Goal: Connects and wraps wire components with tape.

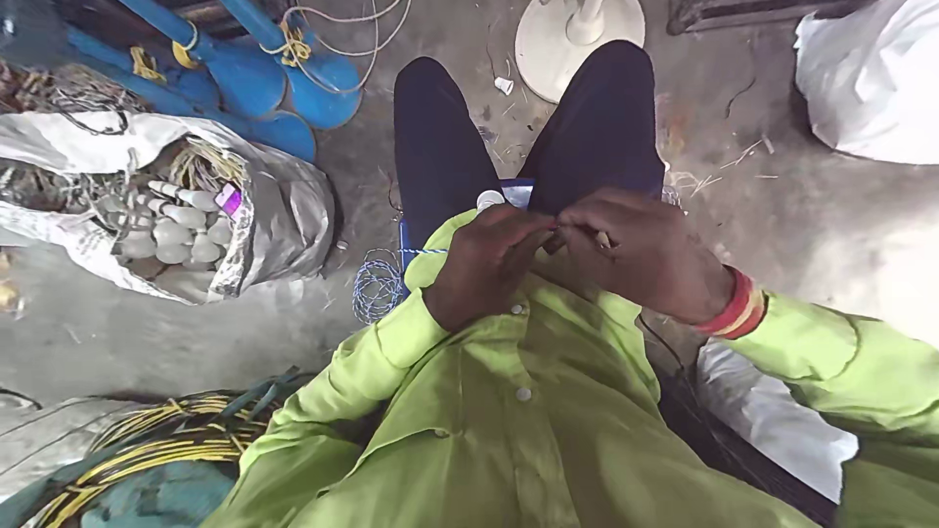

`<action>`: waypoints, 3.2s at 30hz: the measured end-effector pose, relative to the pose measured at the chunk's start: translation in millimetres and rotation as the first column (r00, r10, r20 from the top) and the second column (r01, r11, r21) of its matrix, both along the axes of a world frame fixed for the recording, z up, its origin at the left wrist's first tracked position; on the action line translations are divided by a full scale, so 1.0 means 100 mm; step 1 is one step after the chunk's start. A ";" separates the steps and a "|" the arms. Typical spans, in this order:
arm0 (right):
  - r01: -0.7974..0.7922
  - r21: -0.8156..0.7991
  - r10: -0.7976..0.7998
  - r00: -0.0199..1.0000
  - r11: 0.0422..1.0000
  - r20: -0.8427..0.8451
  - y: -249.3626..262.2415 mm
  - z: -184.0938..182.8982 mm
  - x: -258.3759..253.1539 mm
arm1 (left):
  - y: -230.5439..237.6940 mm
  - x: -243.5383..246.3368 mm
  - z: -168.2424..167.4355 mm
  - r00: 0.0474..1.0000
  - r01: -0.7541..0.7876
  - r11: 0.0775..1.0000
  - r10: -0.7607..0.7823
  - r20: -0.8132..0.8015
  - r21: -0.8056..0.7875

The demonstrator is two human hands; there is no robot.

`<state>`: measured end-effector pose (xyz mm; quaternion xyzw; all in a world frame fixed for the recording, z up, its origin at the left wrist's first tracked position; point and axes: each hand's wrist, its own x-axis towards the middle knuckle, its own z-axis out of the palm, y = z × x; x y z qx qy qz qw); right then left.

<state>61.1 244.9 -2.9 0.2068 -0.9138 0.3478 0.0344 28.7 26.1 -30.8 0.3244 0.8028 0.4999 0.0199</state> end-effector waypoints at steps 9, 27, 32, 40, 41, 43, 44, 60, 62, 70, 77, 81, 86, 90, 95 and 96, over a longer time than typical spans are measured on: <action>0.394 -0.697 0.490 0.507 0.600 0.709 0.20 -0.10 -0.10 | 0.02 -0.04 0.13 0.992 0.083 0.995 -0.088 0.091 0.058; -0.020 -0.056 0.013 0.994 0.998 -0.110 0.08 -0.04 0.02 | 0.00 0.00 0.17 0.994 0.024 1.000 -0.022 0.106 -0.015; 0.571 -0.505 0.170 0.537 0.648 0.826 0.06 0.05 -0.02 | 0.08 0.06 0.15 0.998 0.053 0.999 -0.053 0.037 0.010; 0.310 -0.428 -0.036 0.843 0.849 0.537 0.09 -0.01 0.04 | 0.07 0.05 0.18 0.992 0.035 0.999 -0.037 0.119 0.025; 0.222 -0.381 -0.076 0.929 0.898 0.362 0.10 -0.04 0.06 | 0.06 0.04 0.18 0.990 0.032 0.999 -0.036 0.133 0.031; 0.105 -0.284 -0.091 0.994 0.953 0.064 0.11 -0.10 0.13 | 0.06 0.05 0.18 0.988 0.023 0.999 -0.027 0.149 0.031; 0.081 -0.228 -0.093 0.995 0.970 -0.043 0.10 -0.12 0.16 | 0.06 0.05 0.17 0.989 0.016 0.999 -0.021 0.143 0.034; 0.302 -0.542 0.211 0.692 0.784 0.690 0.23 -0.03 0.01 | 0.08 0.04 0.15 0.991 0.066 0.998 -0.067 0.112 0.015; 0.138 -0.417 0.064 0.898 0.898 0.435 0.21 -0.05 0.05 | 0.04 0.04 0.12 0.987 0.040 0.999 -0.042 0.152 0.017; -0.017 0.110 0.046 0.963 0.994 -0.267 0.11 -0.15 0.13 | 0.06 0.04 0.12 0.988 0.027 0.999 -0.022 0.155 -0.033; 0.356 -0.399 0.009 0.736 0.845 0.677 0.11 0.01 0.01 | 0.10 0.08 0.10 0.994 0.074 0.997 -0.072 0.086 -0.016; 0.656 -0.454 0.340 0.304 0.603 0.890 0.17 -0.18 -0.16 | 0.12 0.07 0.08 0.995 0.047 0.999 -0.046 0.092 -0.010; 0.369 -0.500 -0.013 0.814 0.784 0.580 0.13 -0.14 0.03 | 0.10 0.04 0.08 0.982 0.033 0.999 -0.032 0.188 0.001; 0.091 -0.229 -0.113 0.990 0.969 -0.085 0.12 -0.21 0.24 | 0.11 0.02 0.04 0.986 0.024 1.000 -0.025 0.162 0.008; 0.072 -0.131 -0.090 0.985 0.989 -0.145 0.05 -0.31 0.24 | 0.08 0.01 0.00 0.998 0.022 0.998 -0.019 0.057 -0.053; 0.088 -0.148 -0.102 0.991 0.985 -0.087 0.04 -0.29 0.24 | 0.08 0.00 -0.03 0.999 0.040 0.998 -0.038 0.031 -0.045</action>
